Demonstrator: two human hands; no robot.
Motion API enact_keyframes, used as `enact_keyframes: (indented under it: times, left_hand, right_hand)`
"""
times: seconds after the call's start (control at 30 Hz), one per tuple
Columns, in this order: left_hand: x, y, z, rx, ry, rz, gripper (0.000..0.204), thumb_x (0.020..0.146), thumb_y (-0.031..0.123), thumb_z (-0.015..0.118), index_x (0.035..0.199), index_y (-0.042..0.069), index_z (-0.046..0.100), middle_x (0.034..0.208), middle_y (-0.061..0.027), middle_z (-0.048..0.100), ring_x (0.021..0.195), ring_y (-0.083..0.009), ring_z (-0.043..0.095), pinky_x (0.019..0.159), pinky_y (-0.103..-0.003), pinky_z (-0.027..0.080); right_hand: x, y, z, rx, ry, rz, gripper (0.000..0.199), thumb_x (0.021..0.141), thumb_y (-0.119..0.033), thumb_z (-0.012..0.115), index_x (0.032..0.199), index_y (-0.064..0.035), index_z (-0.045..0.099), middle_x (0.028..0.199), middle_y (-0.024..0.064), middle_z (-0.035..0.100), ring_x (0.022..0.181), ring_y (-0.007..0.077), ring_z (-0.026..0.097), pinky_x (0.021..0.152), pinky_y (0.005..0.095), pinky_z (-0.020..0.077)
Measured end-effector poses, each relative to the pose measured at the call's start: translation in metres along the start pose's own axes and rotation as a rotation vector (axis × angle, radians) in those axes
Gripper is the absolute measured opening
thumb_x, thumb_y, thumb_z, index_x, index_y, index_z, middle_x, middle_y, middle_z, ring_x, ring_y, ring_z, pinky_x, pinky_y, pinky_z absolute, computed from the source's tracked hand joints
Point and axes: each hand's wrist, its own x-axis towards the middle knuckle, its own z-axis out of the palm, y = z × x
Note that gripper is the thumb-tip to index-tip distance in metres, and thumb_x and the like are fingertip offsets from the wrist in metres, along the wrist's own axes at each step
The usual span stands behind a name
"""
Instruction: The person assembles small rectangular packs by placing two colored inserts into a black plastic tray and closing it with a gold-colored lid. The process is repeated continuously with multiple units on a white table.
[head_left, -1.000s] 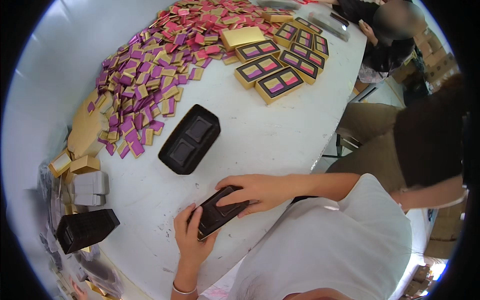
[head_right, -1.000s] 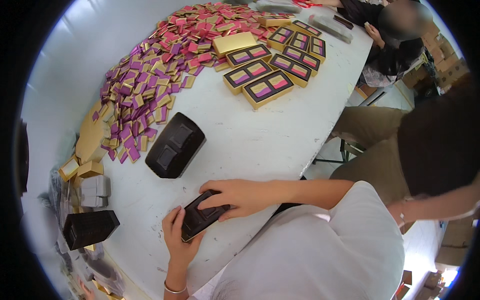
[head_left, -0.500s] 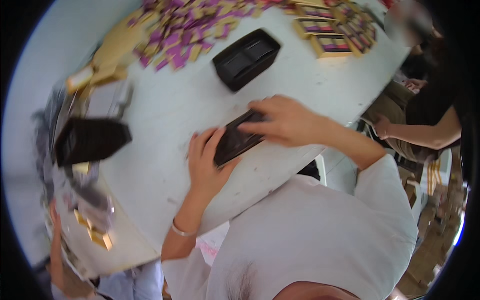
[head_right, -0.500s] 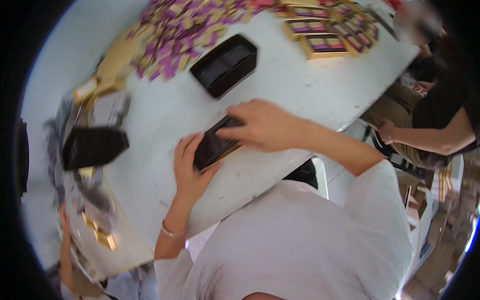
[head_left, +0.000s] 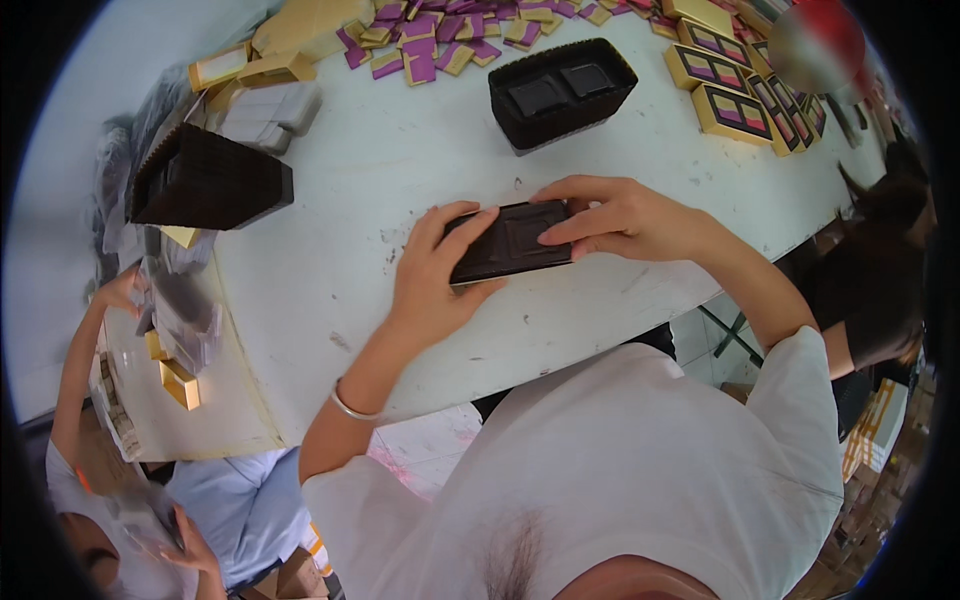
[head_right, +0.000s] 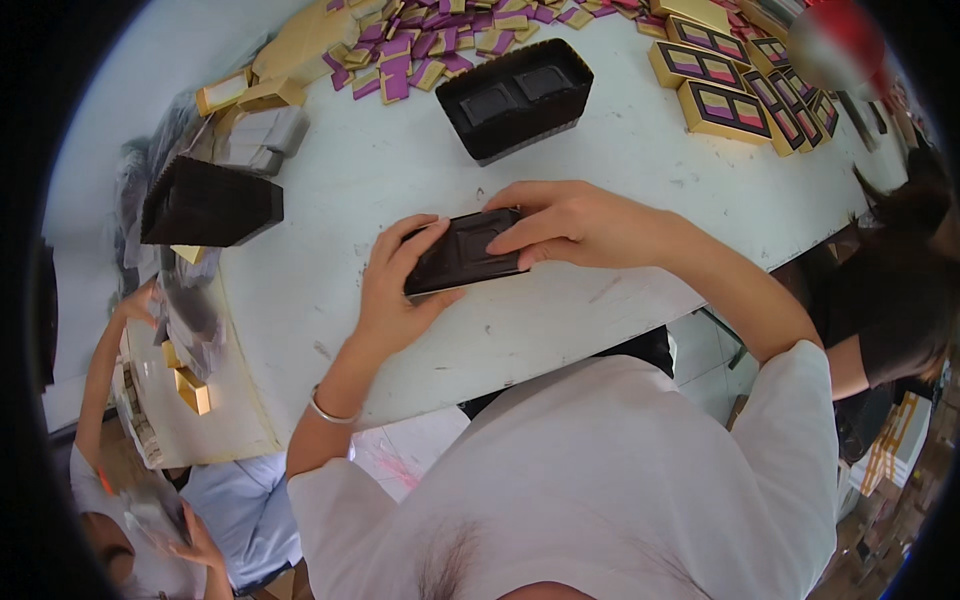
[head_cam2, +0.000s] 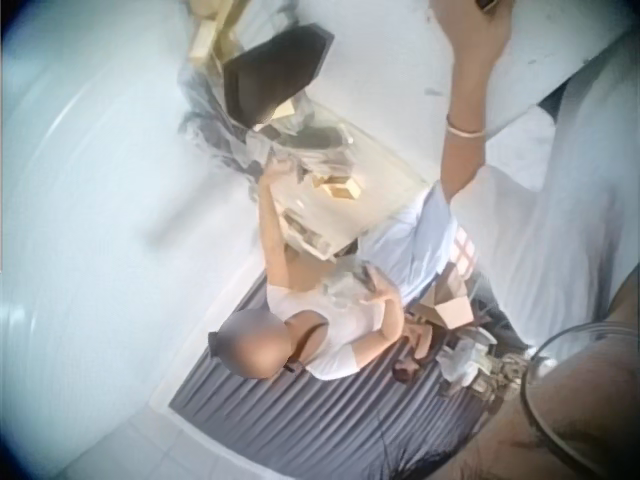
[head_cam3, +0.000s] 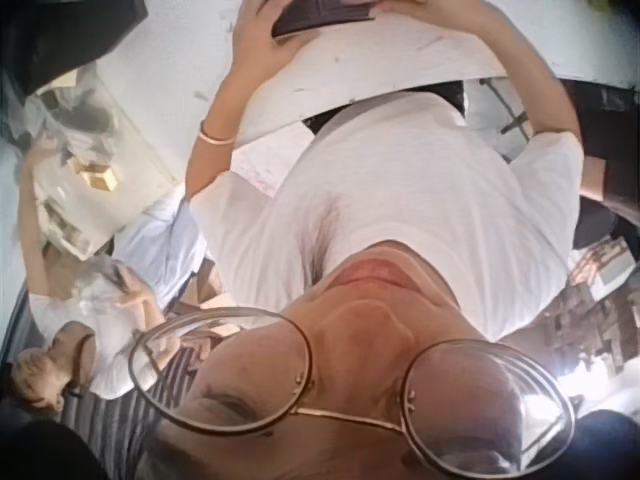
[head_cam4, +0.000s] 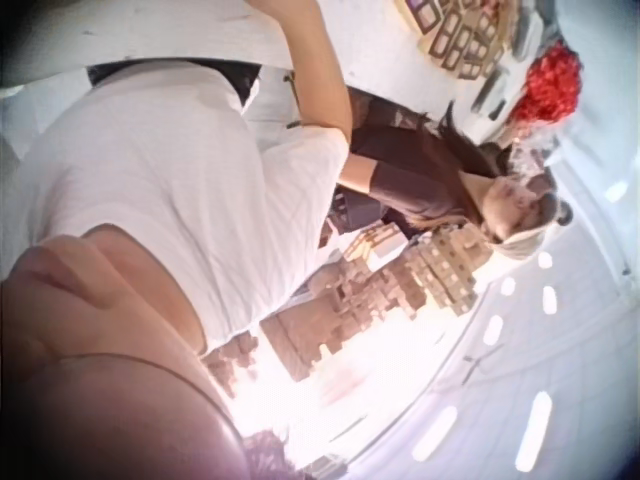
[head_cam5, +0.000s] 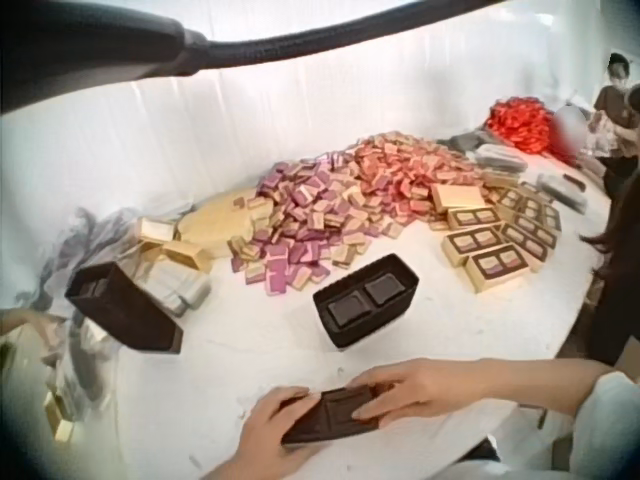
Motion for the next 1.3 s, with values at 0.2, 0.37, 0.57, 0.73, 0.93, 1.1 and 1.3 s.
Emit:
enact_keyframes:
  times: [0.2,0.37,0.57,0.73,0.93,1.1,1.3]
  left_hand:
    - [0.005,0.001,-0.003,-0.041,-0.038,-0.006,0.068,0.063,0.011,0.081,0.125,0.010,0.054,0.121,-0.0104,0.052,0.108,-0.0288,0.052,0.091,-0.037,0.044]
    - [0.008,-0.001,-0.012,-0.061,-0.102,-0.030,0.067,0.064,0.019,0.081,0.125,0.012,0.056,0.118,-0.0078,0.053,0.107,-0.0275,0.051,0.090,-0.038,0.044]
    - [0.008,0.000,-0.009,0.029,-0.138,-0.011,0.064,0.064,0.023,0.081,0.123,0.012,0.058,0.121,-0.0097,0.052,0.107,-0.0307,0.051,0.091,-0.039,0.043]
    - [-0.003,0.014,0.002,0.292,-0.066,0.043,0.062,0.073,0.035,0.074,0.128,0.011,0.056,0.126,-0.0175,0.047,0.112,-0.0371,0.046,0.096,-0.044,0.038]
    - [0.000,0.025,0.019,0.395,-0.013,0.032,0.066,0.073,0.040,0.072,0.131,0.013,0.054,0.127,-0.0169,0.046,0.110,-0.0342,0.045,0.095,-0.045,0.037]
    - [0.006,0.030,0.028,0.354,-0.025,-0.039,0.075,0.075,0.039,0.072,0.138,0.010,0.044,0.132,-0.0181,0.042,0.114,-0.0360,0.042,0.098,-0.046,0.035]
    - [0.011,0.036,0.003,0.306,0.000,-0.055,0.082,0.075,0.037,0.075,0.140,0.006,0.036,0.139,-0.0197,0.035,0.123,-0.0401,0.038,0.104,-0.048,0.030]
  right_hand:
    - [0.010,0.015,-0.011,-0.740,0.010,-0.607,0.030,0.073,-0.006,0.067,0.102,0.0010,0.065,0.117,0.0229,0.056,0.072,0.0207,0.062,0.065,0.0281,0.0520]
    - [0.019,0.009,-0.015,-1.050,-0.213,-0.785,0.029,0.071,-0.010,0.066,0.095,0.0049,0.064,0.117,0.0246,0.055,0.073,0.0199,0.061,0.062,0.0268,0.0511]
    - [0.023,0.002,-0.018,-0.681,-0.267,-0.417,0.031,0.075,-0.020,0.067,0.095,0.0025,0.065,0.120,0.0170,0.053,0.100,0.0241,0.055,0.087,0.0363,0.0458]
    - [-0.008,0.011,0.018,-0.642,0.015,-0.242,0.039,0.080,-0.022,0.066,0.110,0.0020,0.062,0.134,0.0202,0.045,0.123,0.0334,0.044,0.103,0.0478,0.0360]
    - [0.026,0.006,-0.045,-0.387,0.647,-0.294,0.022,0.082,-0.010,0.063,0.102,0.0003,0.064,0.112,0.0171,0.060,0.100,0.0357,0.059,0.084,0.0430,0.0485]
    - [0.154,0.029,-0.110,-0.520,-0.106,0.282,0.030,0.086,-0.013,0.060,0.113,-0.0006,0.061,0.096,0.0133,0.063,0.086,0.0217,0.062,0.074,0.0328,0.0487]
    - [0.208,0.111,-0.081,-1.005,-0.431,0.275,0.030,0.070,-0.008,0.068,0.099,-0.0027,0.066,0.097,0.0132,0.067,0.092,0.0289,0.064,0.075,0.0427,0.0509]
